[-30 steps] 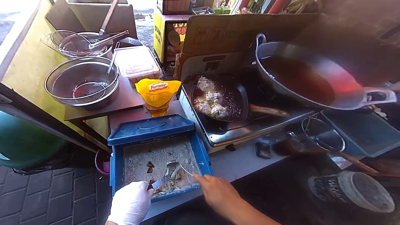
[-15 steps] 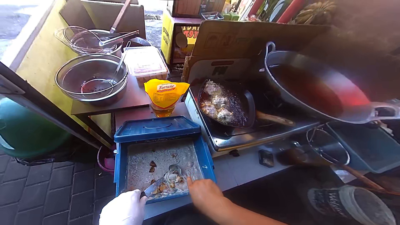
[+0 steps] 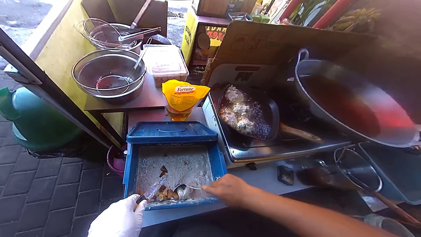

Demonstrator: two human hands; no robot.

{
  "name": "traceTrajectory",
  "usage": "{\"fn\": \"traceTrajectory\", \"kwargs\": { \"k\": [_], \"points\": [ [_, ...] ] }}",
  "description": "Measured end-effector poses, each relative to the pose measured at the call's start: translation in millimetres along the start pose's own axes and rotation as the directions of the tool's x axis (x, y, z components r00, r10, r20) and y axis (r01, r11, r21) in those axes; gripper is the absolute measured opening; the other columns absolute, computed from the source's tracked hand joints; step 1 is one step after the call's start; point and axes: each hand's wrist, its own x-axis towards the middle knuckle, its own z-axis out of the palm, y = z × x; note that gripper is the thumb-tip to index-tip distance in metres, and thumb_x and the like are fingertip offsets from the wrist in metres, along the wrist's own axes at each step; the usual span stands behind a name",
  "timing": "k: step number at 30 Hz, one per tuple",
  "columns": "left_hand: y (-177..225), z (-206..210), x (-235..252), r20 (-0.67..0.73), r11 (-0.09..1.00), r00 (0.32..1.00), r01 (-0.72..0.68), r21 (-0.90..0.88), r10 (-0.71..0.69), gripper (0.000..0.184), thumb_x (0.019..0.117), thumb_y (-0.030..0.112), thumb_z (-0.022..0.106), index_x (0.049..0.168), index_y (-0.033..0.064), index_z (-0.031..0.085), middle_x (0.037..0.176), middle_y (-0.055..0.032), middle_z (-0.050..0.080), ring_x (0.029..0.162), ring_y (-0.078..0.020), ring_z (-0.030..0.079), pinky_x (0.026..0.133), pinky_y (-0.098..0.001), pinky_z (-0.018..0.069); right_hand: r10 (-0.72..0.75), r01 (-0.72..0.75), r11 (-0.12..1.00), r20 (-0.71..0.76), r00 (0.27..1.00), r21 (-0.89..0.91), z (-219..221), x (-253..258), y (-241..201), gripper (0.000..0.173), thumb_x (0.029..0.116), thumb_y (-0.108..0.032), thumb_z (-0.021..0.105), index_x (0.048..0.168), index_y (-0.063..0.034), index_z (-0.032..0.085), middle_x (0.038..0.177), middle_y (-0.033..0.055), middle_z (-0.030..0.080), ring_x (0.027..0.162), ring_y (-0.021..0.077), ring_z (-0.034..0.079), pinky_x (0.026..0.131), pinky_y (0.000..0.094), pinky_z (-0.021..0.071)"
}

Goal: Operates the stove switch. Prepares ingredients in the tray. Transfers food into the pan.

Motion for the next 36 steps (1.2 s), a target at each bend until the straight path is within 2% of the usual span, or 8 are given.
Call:
{"fn": "traceTrajectory", "kwargs": {
  "k": [6, 11, 14, 17, 20, 23, 28, 36],
  "points": [
    [-3, 15, 2, 0.062, 0.999, 0.998, 0.0, -0.034, 0.002, 0.041, 0.1011, 0.055, 0.048, 0.12, 0.0285, 0.073, 0.108, -0.0051, 0.076, 0.103, -0.0279, 0.072, 0.083, -0.0587, 0.054, 0.146, -0.153, 0.988, -0.176, 0.973, -0.024, 28, -26, 4, 0.047, 0.0935, -0.003, 0.057, 0.137, -0.0201, 0.065, 0.085, 0.0125, 0.07, 0.066, 0.0314, 0.07, 0.055, 0.0477, 0.057],
    [-2, 17, 4, 0.103, 1.0, 0.995, -0.016, -0.011, 0.017, 0.042, 0.1009, 0.057, 0.048, 0.119, 0.0278, 0.073, 0.106, -0.0052, 0.076, 0.102, -0.0282, 0.072, 0.083, -0.0584, 0.0544, 0.188, -0.188, 0.981, -0.023, 0.982, -0.044, 26, -34, -31, 0.046, 0.0926, -0.008, 0.056, 0.137, -0.0138, 0.062, 0.078, 0.0134, 0.067, 0.061, 0.0329, 0.068, 0.05, 0.0476, 0.0534],
    [0, 10, 4, 0.118, 1.0, 0.993, -0.027, 0.009, 0.026, 0.043, 0.1007, 0.056, 0.049, 0.117, 0.0254, 0.074, 0.105, -0.0069, 0.076, 0.1, -0.0294, 0.072, 0.081, -0.0583, 0.0543, 0.229, -0.249, 0.958, 0.143, 0.963, 0.141, 5, -40, -24, 0.039, 0.1032, -0.017, 0.043, 0.138, -0.0169, 0.059, 0.085, 0.0163, 0.07, 0.076, 0.0386, 0.071, 0.062, 0.0562, 0.0552],
    [-1, 5, 6, 0.145, 0.997, 0.987, -0.07, 0.013, 0.067, 0.043, 0.1002, 0.057, 0.049, 0.117, 0.0269, 0.075, 0.106, -0.0065, 0.076, 0.101, -0.0292, 0.072, 0.082, -0.0589, 0.0543, 0.313, -0.341, 0.866, 0.136, 0.94, 0.365, -1, -53, -9, 0.039, 0.1099, -0.032, 0.036, 0.136, -0.0246, 0.064, 0.094, 0.0136, 0.074, 0.09, 0.0361, 0.073, 0.078, 0.0586, 0.0562],
    [-2, 5, 11, 0.174, 0.996, 0.981, -0.091, 0.0, 0.089, 0.043, 0.0989, 0.059, 0.05, 0.119, 0.0297, 0.074, 0.108, -0.0045, 0.076, 0.103, -0.027, 0.072, 0.084, -0.0586, 0.0546, 0.415, -0.402, 0.773, 0.089, 0.906, 0.491, 9, -59, -17, 0.039, 0.1094, -0.038, 0.038, 0.135, -0.0284, 0.066, 0.097, 0.0088, 0.075, 0.093, 0.0294, 0.073, 0.08, 0.0549, 0.057],
    [4, 7, 18, 0.192, 0.995, 0.977, -0.101, 0.023, 0.094, 0.042, 0.0985, 0.06, 0.051, 0.12, 0.0312, 0.074, 0.109, -0.0032, 0.076, 0.105, -0.0258, 0.071, 0.085, -0.0576, 0.0551, 0.482, -0.381, 0.802, -0.122, 0.868, 0.459, 23, -55, -30, 0.039, 0.1094, -0.037, 0.039, 0.135, -0.0287, 0.068, 0.097, 0.0056, 0.076, 0.09, 0.0251, 0.074, 0.077, 0.0505, 0.0595],
    [18, 18, 25, 0.12, 0.988, 0.988, -0.114, 0.105, 0.101, 0.039, 0.0989, 0.057, 0.051, 0.118, 0.0317, 0.074, 0.109, -0.0019, 0.076, 0.103, -0.0252, 0.072, 0.084, -0.0563, 0.056, 0.429, -0.404, 0.901, -0.439, 0.789, 0.155, 24, -41, -41, 0.037, 0.1032, -0.023, 0.047, 0.13, -0.0289, 0.071, 0.076, 0.0024, 0.067, 0.062, 0.0209, 0.067, 0.05, 0.0393, 0.0536],
    [7, 19, 3, 0.073, 0.971, 0.973, -0.209, -0.117, 0.218, 0.042, 0.1, 0.058, 0.049, 0.126, 0.0347, 0.072, 0.111, -0.0008, 0.077, 0.105, -0.024, 0.072, 0.087, -0.0579, 0.0551, 0.508, -0.486, 0.857, -0.443, 0.739, 0.172, 53, -36, -58, 0.039, 0.1021, -0.022, 0.049, 0.131, -0.0332, 0.071, 0.077, 0.0046, 0.065, 0.061, 0.0215, 0.066, 0.05, 0.0384, 0.0542]
  ]
}}
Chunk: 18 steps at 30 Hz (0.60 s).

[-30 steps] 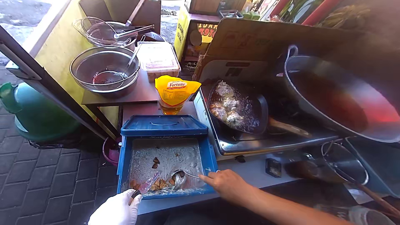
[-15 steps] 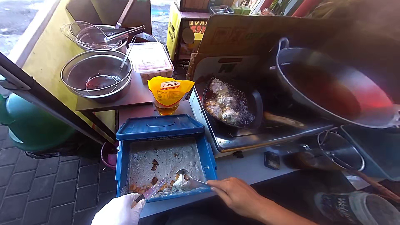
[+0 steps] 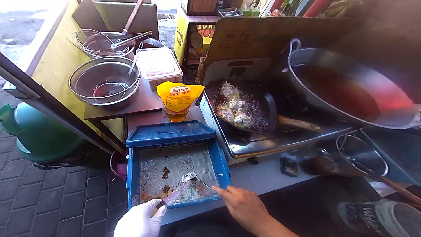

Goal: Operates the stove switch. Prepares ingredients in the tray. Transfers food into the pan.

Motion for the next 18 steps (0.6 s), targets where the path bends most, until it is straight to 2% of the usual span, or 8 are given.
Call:
{"fn": "traceTrajectory", "kwargs": {
  "k": [5, 12, 16, 18],
  "points": [
    [9, 35, 14, -0.16, 0.998, 0.986, 0.05, 0.038, -0.043, 0.039, 0.1025, 0.053, 0.046, 0.122, 0.0327, 0.073, 0.108, 0.0002, 0.077, 0.103, -0.0224, 0.072, 0.084, -0.0539, 0.0566, 0.008, -0.004, 0.998, -0.072, 0.997, 0.059, 13, -3, -18, 0.038, 0.1044, -0.024, 0.047, 0.132, -0.0338, 0.071, 0.075, 0.0026, 0.064, 0.06, 0.0201, 0.064, 0.049, 0.0373, 0.0528],
    [14, 26, 11, -0.068, 0.984, 0.994, 0.099, 0.147, -0.09, 0.04, 0.1018, 0.054, 0.047, 0.116, 0.0283, 0.074, 0.108, -0.0019, 0.076, 0.104, -0.025, 0.072, 0.083, -0.0542, 0.0565, 0.021, -0.018, 1.0, -0.187, 0.982, 0.018, 25, -18, -24, 0.04, 0.1024, -0.021, 0.048, 0.132, -0.0351, 0.071, 0.073, -0.0002, 0.059, 0.057, 0.0157, 0.06, 0.046, 0.0322, 0.048],
    [11, 22, 13, -0.053, 0.962, 0.993, 0.118, 0.244, -0.109, 0.041, 0.1005, 0.053, 0.048, 0.113, 0.0252, 0.074, 0.108, -0.0038, 0.076, 0.103, -0.0252, 0.072, 0.082, -0.0529, 0.0571, 0.039, -0.009, 0.993, -0.263, 0.964, 0.114, 17, -19, -24, 0.037, 0.1057, -0.024, 0.047, 0.134, -0.0329, 0.07, 0.073, -0.001, 0.059, 0.056, 0.0136, 0.057, 0.046, 0.031, 0.0468],
    [9, 20, 11, -0.06, 0.955, 0.99, 0.136, 0.264, -0.125, 0.041, 0.1004, 0.052, 0.049, 0.112, 0.0233, 0.075, 0.108, -0.0047, 0.076, 0.103, -0.0261, 0.072, 0.082, -0.0526, 0.0572, 0.052, -0.009, 0.984, -0.241, 0.969, 0.177, 7, -18, -20, 0.036, 0.1073, -0.028, 0.046, 0.133, -0.0316, 0.07, 0.074, -0.0008, 0.06, 0.057, 0.0139, 0.059, 0.047, 0.0322, 0.0485]
  ]
}}
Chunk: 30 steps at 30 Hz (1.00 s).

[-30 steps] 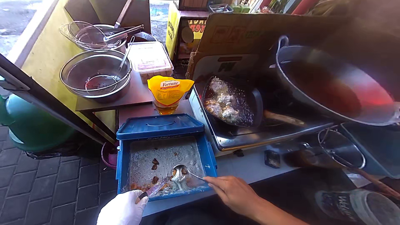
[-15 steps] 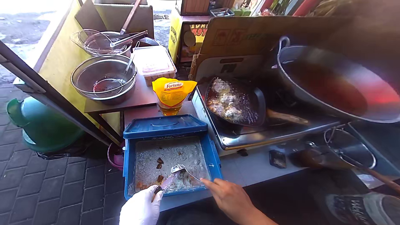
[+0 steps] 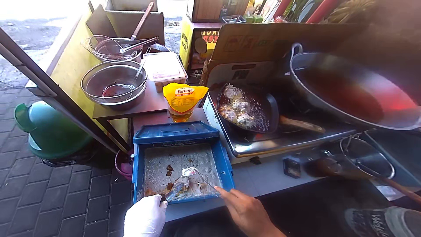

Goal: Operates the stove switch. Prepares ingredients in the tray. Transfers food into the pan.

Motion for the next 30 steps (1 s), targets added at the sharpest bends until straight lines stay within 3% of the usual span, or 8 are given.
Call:
{"fn": "traceTrajectory", "kwargs": {
  "k": [4, 8, 13, 16, 20, 25, 28, 30],
  "points": [
    [-8, -11, -12, -0.043, 1.0, 0.999, 0.01, -0.027, -0.011, 0.041, 0.1005, 0.051, 0.049, 0.11, 0.0215, 0.075, 0.108, -0.0064, 0.076, 0.103, -0.028, 0.072, 0.081, -0.0547, 0.0561, 0.117, -0.096, 0.99, 0.222, 0.968, -0.104, -15, 16, 0, 0.038, 0.1066, -0.03, 0.042, 0.13, -0.0263, 0.072, 0.081, 0.0032, 0.07, 0.07, 0.0214, 0.071, 0.057, 0.0418, 0.0582],
    [-11, -19, -13, -0.069, 0.996, 0.994, 0.087, -0.031, -0.089, 0.038, 0.1009, 0.05, 0.05, 0.114, 0.0237, 0.075, 0.108, -0.0051, 0.076, 0.103, -0.0274, 0.072, 0.082, -0.053, 0.0563, 0.385, -0.199, 0.915, 0.619, 0.684, -0.35, -31, 70, -39, 0.043, 0.1077, -0.023, 0.036, 0.144, -0.0171, 0.058, 0.115, 0.0142, 0.072, 0.103, 0.0349, 0.071, 0.082, 0.0543, 0.0573],
    [-21, -20, -18, -0.068, 0.99, 0.992, 0.1, -0.098, -0.107, 0.04, 0.1011, 0.05, 0.048, 0.114, 0.0229, 0.075, 0.109, -0.0056, 0.076, 0.104, -0.0278, 0.072, 0.082, -0.054, 0.0556, 0.446, -0.074, 0.864, 0.688, 0.573, -0.498, -20, 105, -82, 0.045, 0.0983, -0.001, 0.045, 0.142, -0.0052, 0.053, 0.12, 0.0188, 0.069, 0.102, 0.0375, 0.071, 0.079, 0.0517, 0.0573],
    [-24, -16, -20, -0.037, 0.986, 0.991, 0.124, -0.111, -0.129, 0.04, 0.1009, 0.049, 0.049, 0.112, 0.0211, 0.075, 0.109, -0.0067, 0.075, 0.104, -0.0283, 0.072, 0.081, -0.0539, 0.0557, 0.433, -0.03, 0.863, 0.709, 0.557, -0.504, -7, 103, -91, 0.035, 0.0993, -0.001, 0.043, 0.131, 0.0, 0.058, 0.111, 0.02, 0.071, 0.098, 0.0377, 0.072, 0.077, 0.0517, 0.0582],
    [-28, -2, -20, -0.083, 0.985, 0.989, 0.115, -0.131, -0.126, 0.042, 0.1018, 0.048, 0.044, 0.117, 0.0206, 0.073, 0.117, -0.0067, 0.073, 0.11, -0.0289, 0.07, 0.087, -0.0541, 0.0542, 0.395, 0.0, 0.888, 0.763, 0.512, -0.46, 2, 100, -95, 0.038, 0.0979, -0.005, 0.046, 0.134, -0.0018, 0.057, 0.11, 0.0195, 0.071, 0.101, 0.0372, 0.072, 0.08, 0.053, 0.0574],
    [-28, -2, -20, -0.089, 0.981, 0.986, 0.124, -0.147, -0.138, 0.042, 0.1007, 0.046, 0.044, 0.116, 0.0204, 0.073, 0.118, -0.0078, 0.074, 0.112, -0.0312, 0.069, 0.089, -0.0569, 0.0538, 0.254, 0.093, 0.918, 0.751, 0.61, -0.386, 14, 91, -83, 0.041, 0.0992, -0.008, 0.045, 0.138, -0.0076, 0.057, 0.106, 0.0171, 0.072, 0.093, 0.0364, 0.073, 0.074, 0.0524, 0.0578],
    [-31, -3, -21, -0.103, 0.976, 0.982, 0.139, -0.167, -0.158, 0.043, 0.0997, 0.046, 0.045, 0.117, 0.0195, 0.073, 0.117, -0.0079, 0.074, 0.11, -0.0305, 0.07, 0.087, -0.0568, 0.0537, 0.045, 0.213, 0.929, 0.665, 0.746, -0.302, 25, 83, -75, 0.041, 0.0945, -0.004, 0.052, 0.133, -0.008, 0.064, 0.096, 0.0156, 0.074, 0.079, 0.0342, 0.073, 0.064, 0.0494, 0.058],
    [-32, -11, -25, -0.074, 0.972, 0.982, 0.16, -0.169, -0.174, 0.043, 0.1, 0.047, 0.045, 0.119, 0.0194, 0.072, 0.118, -0.0075, 0.073, 0.11, -0.0297, 0.069, 0.088, -0.0556, 0.053, -0.134, 0.34, 0.911, 0.611, 0.78, -0.233, 32, 83, -65, 0.043, 0.0907, -0.002, 0.056, 0.132, -0.0084, 0.066, 0.088, 0.0141, 0.072, 0.071, 0.032, 0.072, 0.058, 0.0464, 0.0567]
  ]
}}
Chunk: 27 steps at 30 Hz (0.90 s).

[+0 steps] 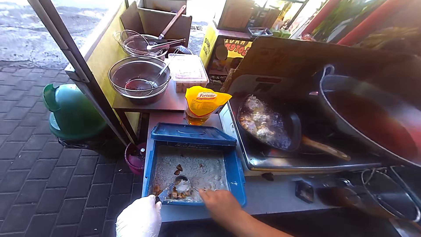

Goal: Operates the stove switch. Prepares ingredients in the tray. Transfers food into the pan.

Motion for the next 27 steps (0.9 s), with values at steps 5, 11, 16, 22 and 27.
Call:
{"fn": "traceTrajectory", "kwargs": {
  "k": [5, 11, 16, 22, 27],
  "points": [
    [1, -9, -5, 0.093, 0.999, 0.994, 0.048, 0.026, -0.05, 0.04, 0.1, 0.052, 0.051, 0.118, 0.0253, 0.074, 0.113, -0.0057, 0.075, 0.106, -0.0277, 0.071, 0.084, -0.0537, 0.0554, -0.423, 0.417, 0.905, -0.296, 0.857, -0.087, 23, 10, 65, 0.035, 0.09, -0.001, 0.061, 0.122, -0.0118, 0.071, 0.08, 0.0072, 0.07, 0.072, 0.0249, 0.07, 0.064, 0.0408, 0.0586],
    [11, -19, -28, 0.196, 0.995, 0.98, 0.058, -0.08, -0.042, 0.043, 0.1013, 0.055, 0.049, 0.126, 0.029, 0.072, 0.12, -0.0052, 0.073, 0.114, -0.0269, 0.068, 0.094, -0.0546, 0.0514, -0.498, 0.503, 0.864, -0.103, 0.861, 0.025, 22, -3, 115, 0.051, 0.0922, 0.004, 0.058, 0.139, -0.0158, 0.061, 0.091, 0.0139, 0.069, 0.076, 0.0326, 0.071, 0.06, 0.0467, 0.059],
    [7, -4, -32, 0.188, 0.993, 0.98, 0.079, -0.089, -0.061, 0.038, 0.1002, 0.056, 0.05, 0.118, 0.0311, 0.074, 0.107, -0.0032, 0.076, 0.102, -0.0266, 0.071, 0.082, -0.0568, 0.0544, -0.382, 0.361, 0.924, 0.227, 0.896, 0.128, 8, -25, 123, 0.055, 0.0985, -0.001, 0.05, 0.152, -0.0157, 0.048, 0.104, 0.0212, 0.068, 0.079, 0.04, 0.07, 0.067, 0.0549, 0.0573],
    [22, 5, -44, 0.151, 0.986, 0.984, 0.111, -0.125, -0.092, 0.038, 0.1006, 0.055, 0.051, 0.12, 0.0307, 0.074, 0.106, -0.0038, 0.076, 0.101, -0.026, 0.072, 0.082, -0.0568, 0.0546, -0.282, 0.252, 0.959, 0.46, 0.842, 0.127, -23, -50, 112, 0.048, 0.1019, -0.005, 0.046, 0.15, -0.0092, 0.046, 0.113, 0.0238, 0.067, 0.092, 0.0441, 0.07, 0.074, 0.0578, 0.0571],
    [31, 13, -51, 0.115, 0.981, 0.99, 0.102, -0.166, -0.083, 0.038, 0.1006, 0.055, 0.05, 0.117, 0.0309, 0.074, 0.102, -0.0032, 0.076, 0.097, -0.0255, 0.072, 0.08, -0.0568, 0.0545, -0.298, 0.11, 0.903, 0.419, 0.858, 0.416, -34, -47, 138, 0.034, 0.1055, -0.015, 0.045, 0.133, -0.013, 0.065, 0.101, 0.0186, 0.072, 0.098, 0.0378, 0.07, 0.085, 0.0594, 0.0552]
  ]
}}
